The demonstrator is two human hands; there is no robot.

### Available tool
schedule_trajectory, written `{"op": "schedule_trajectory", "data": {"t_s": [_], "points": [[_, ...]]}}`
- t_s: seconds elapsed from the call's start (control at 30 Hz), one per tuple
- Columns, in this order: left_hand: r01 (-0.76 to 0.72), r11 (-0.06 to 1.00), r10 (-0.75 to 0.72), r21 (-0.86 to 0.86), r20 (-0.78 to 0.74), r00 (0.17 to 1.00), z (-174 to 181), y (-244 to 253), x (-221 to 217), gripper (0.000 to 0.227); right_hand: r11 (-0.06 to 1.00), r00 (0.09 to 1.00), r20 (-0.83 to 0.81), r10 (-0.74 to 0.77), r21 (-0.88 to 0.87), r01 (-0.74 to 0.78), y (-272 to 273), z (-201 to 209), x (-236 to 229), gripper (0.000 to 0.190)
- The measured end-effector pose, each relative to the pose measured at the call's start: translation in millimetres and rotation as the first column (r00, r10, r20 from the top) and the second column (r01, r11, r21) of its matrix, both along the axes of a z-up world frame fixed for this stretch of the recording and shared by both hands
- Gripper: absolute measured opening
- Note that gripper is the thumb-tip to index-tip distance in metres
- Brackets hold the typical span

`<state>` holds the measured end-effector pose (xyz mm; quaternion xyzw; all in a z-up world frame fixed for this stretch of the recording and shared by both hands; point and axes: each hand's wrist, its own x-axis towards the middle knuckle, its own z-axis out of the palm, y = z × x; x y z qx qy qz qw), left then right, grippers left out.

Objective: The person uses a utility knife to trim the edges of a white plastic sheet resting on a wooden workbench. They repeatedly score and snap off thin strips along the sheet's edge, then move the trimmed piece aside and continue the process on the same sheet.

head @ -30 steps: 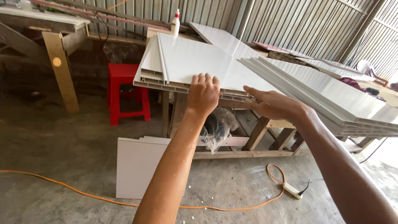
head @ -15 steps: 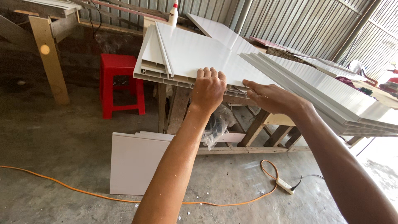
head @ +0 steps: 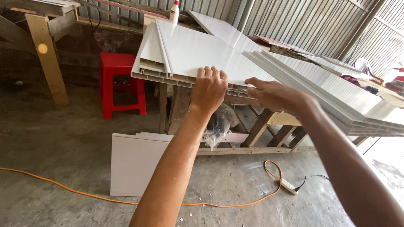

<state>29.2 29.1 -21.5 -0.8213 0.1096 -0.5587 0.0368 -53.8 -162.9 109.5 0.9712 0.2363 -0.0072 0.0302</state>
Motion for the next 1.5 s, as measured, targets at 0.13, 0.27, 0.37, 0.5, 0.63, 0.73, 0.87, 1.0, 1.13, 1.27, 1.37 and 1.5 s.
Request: {"op": "schedule_trajectory", "data": {"t_s": [0.13,0.27,0.37,0.5,0.63,0.73,0.87,1.0,1.13,1.27,1.37,1.5], "points": [[0.013,1.0,-0.014,-0.012,-0.007,1.0,9.5,0.7,-19.7,0.028,0.999,0.996,0.087,0.011,0.029,-0.014,-12.1,-20.3,26.4,0.051],[-0.002,1.0,0.002,-0.003,0.007,1.0,14.2,1.8,-28.8,0.027,0.989,0.997,0.074,-0.006,0.149,-0.005,-16.2,-25.9,20.4,0.05],[0.001,1.0,-0.001,0.004,0.024,1.0,13.6,-0.1,-30.9,0.027,0.992,0.996,0.091,-0.012,0.126,0.001,-15.3,-26.0,15.8,0.048],[-0.002,1.0,0.002,0.009,-0.004,1.0,17.5,1.3,-40.0,0.029,1.0,0.989,0.142,-0.03,0.013,0.029,-6.9,-20.5,1.2,0.049],[0.006,1.0,-0.006,-0.004,-0.01,1.0,17.8,1.4,-37.7,0.028,0.998,0.985,0.173,-0.021,-0.059,0.031,-8.4,-17.7,-4.0,0.052],[0.017,1.0,-0.017,-0.006,-0.026,1.0,15.7,2.4,-32.0,0.028,1.0,0.994,0.106,-0.031,0.004,0.031,-13.1,-20.2,1.1,0.053],[0.016,1.0,-0.016,0.002,-0.024,1.0,10.8,0.1,-20.1,0.031,0.994,0.984,0.18,0.003,-0.105,0.017,-9.4,-11.6,-21.1,0.05],[0.011,1.0,-0.012,-0.003,-0.07,0.998,13.0,0.8,-25.0,0.038,0.996,0.973,0.231,0.018,-0.087,0.003,-15.6,-22.9,-22.3,0.053],[0.02,1.0,-0.018,0.02,-0.081,0.997,17.7,2.0,-36.5,0.04,0.998,0.954,0.296,0.036,-0.068,-0.017,-26.2,-25.0,-21.0,0.053],[0.012,0.995,-0.003,0.098,-0.094,0.996,13.1,9.4,-30.8,0.042,0.995,0.937,0.339,0.08,0.03,-0.096,-45.1,-34.2,-27.9,0.055],[0.089,0.982,-0.068,0.165,-0.132,0.989,21.1,7.1,-54.4,0.04,0.969,0.955,0.296,0.027,0.227,-0.098,-72.6,-44.1,-44.6,0.064],[0.209,0.935,-0.15,0.288,-0.214,0.965,27.7,3.0,-82.3,0.051,0.861,0.982,0.038,-0.187,0.487,0.145,-115.1,-66.6,-64.0,0.072]]}}
